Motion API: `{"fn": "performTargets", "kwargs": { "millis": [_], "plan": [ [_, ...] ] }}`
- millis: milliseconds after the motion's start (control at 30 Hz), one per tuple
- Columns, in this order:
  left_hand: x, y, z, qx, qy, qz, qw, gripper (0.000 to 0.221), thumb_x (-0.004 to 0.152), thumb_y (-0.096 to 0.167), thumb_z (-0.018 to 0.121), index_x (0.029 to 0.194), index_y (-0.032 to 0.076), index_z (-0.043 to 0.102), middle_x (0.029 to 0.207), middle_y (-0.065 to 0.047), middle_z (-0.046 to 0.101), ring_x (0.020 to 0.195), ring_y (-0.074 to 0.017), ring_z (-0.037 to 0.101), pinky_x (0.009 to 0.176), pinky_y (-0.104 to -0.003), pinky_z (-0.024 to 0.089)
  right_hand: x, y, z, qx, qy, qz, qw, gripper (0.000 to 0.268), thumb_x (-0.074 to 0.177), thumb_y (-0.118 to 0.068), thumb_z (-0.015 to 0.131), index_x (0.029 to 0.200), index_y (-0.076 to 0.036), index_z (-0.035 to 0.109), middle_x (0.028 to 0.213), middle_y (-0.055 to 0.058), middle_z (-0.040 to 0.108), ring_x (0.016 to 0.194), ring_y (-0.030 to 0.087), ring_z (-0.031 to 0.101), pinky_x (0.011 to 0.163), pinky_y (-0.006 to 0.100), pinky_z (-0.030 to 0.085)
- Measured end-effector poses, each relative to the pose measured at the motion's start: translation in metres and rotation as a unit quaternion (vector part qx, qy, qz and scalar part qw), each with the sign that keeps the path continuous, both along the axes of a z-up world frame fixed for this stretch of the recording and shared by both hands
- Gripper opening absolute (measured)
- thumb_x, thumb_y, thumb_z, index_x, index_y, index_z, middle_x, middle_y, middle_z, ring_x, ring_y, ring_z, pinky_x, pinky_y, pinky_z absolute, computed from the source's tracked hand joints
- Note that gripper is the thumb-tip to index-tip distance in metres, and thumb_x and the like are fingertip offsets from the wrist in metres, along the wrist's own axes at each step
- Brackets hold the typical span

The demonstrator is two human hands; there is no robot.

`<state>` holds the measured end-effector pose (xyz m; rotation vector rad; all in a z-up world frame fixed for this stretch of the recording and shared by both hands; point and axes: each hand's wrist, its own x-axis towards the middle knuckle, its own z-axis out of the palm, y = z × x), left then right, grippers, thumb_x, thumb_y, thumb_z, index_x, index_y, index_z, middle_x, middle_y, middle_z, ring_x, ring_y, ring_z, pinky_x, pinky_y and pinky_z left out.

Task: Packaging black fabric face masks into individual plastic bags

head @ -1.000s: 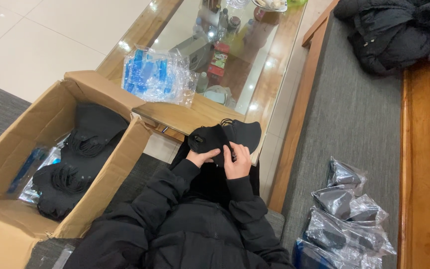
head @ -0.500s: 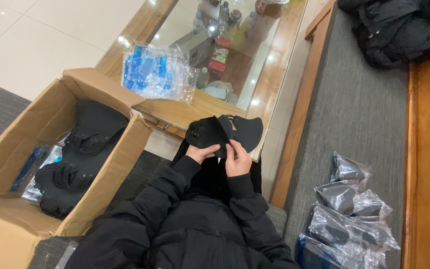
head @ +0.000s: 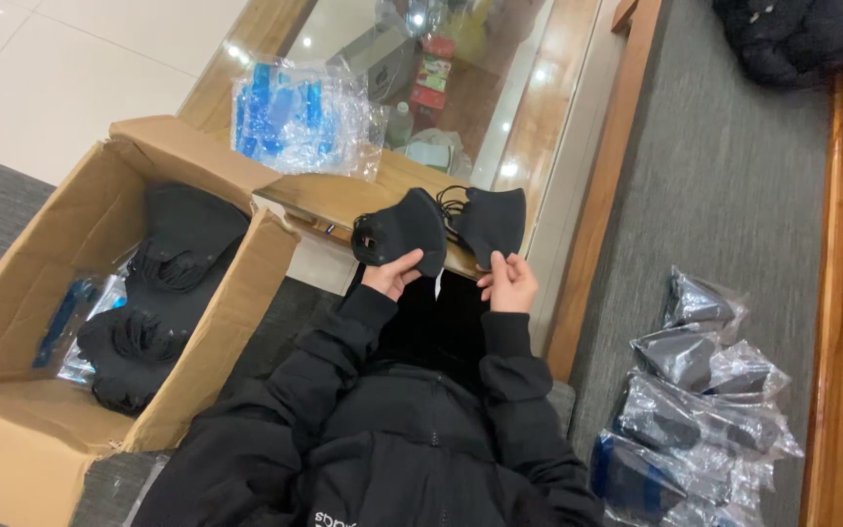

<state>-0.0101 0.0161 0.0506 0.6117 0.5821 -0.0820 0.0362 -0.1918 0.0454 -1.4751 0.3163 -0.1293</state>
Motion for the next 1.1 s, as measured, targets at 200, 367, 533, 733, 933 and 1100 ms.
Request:
{"fn": "performTargets", "kwargs": {
  "millis": [200,367,533,733,933,1100],
  "plan": [
    [-0.001,0.004,-0.006,-0.112,-0.014,-0.027,0.993,0.028,0.084,0.001,0.084,0.11,0.005,0.075,0.095,-0.024,0.077,0.076,-0.0376,0.077,0.064,-0.046,0.069,0.002,-0.008,0.009,-0.006,0.05,-0.004,0.999,0.014,0.101,-0.014,0.064,0.101,0.0,0.063,0.075,0.023,0.072,0.039,0.024,0.064,0.024,0.027,0.044],
    [-0.004,-0.005,-0.003,-0.054,-0.021,-0.008,0.998,0.031,0.079,-0.002,0.088,0.105,0.01,0.077,0.098,-0.015,0.079,0.074,-0.0318,0.078,0.063,-0.042,0.068,0.007,-0.011,0.005,-0.042,0.063,-0.006,0.997,0.025,0.099,-0.015,0.065,0.117,0.0,0.055,0.072,0.023,0.071,0.036,0.022,0.061,0.021,0.025,0.041],
    [0.001,0.0,-0.009,-0.037,0.017,-0.031,0.999,0.052,0.075,-0.001,0.092,0.121,0.015,0.073,0.106,-0.012,0.078,0.078,-0.0338,0.078,0.066,-0.046,0.068,0.0,-0.006,0.028,-0.121,0.072,0.0,0.99,0.034,0.099,-0.014,0.062,0.128,-0.006,0.045,0.065,0.015,0.067,0.035,0.019,0.058,0.024,0.024,0.04],
    [0.009,-0.008,-0.045,0.005,0.017,-0.042,0.999,0.071,0.072,0.001,0.095,0.134,0.015,0.064,0.115,-0.009,0.076,0.084,-0.0299,0.078,0.071,-0.046,0.068,0.011,-0.018,0.011,-0.272,0.085,0.026,0.958,0.034,0.099,-0.02,0.063,0.128,-0.012,0.048,0.062,0.002,0.063,0.04,0.015,0.057,0.039,0.025,0.045],
    [0.004,-0.007,-0.022,0.009,0.015,-0.064,0.998,0.083,0.072,0.0,0.095,0.144,0.014,0.057,0.123,-0.012,0.073,0.09,-0.0324,0.077,0.074,-0.046,0.068,0.013,-0.023,0.007,-0.323,0.081,0.015,0.943,0.034,0.094,-0.027,0.068,0.125,-0.021,0.054,0.059,-0.004,0.061,0.06,0.018,0.059,0.067,0.031,0.05],
    [0.009,-0.015,-0.045,0.013,0.015,-0.064,0.998,0.08,0.072,0.0,0.095,0.142,0.014,0.058,0.122,-0.012,0.074,0.091,-0.0319,0.077,0.076,-0.047,0.068,0.003,-0.011,0.011,-0.245,0.006,-0.017,0.969,0.025,0.1,-0.012,0.063,0.124,-0.013,0.057,0.059,-0.002,0.051,0.054,0.012,0.049,0.057,0.024,0.043]
  ]
}}
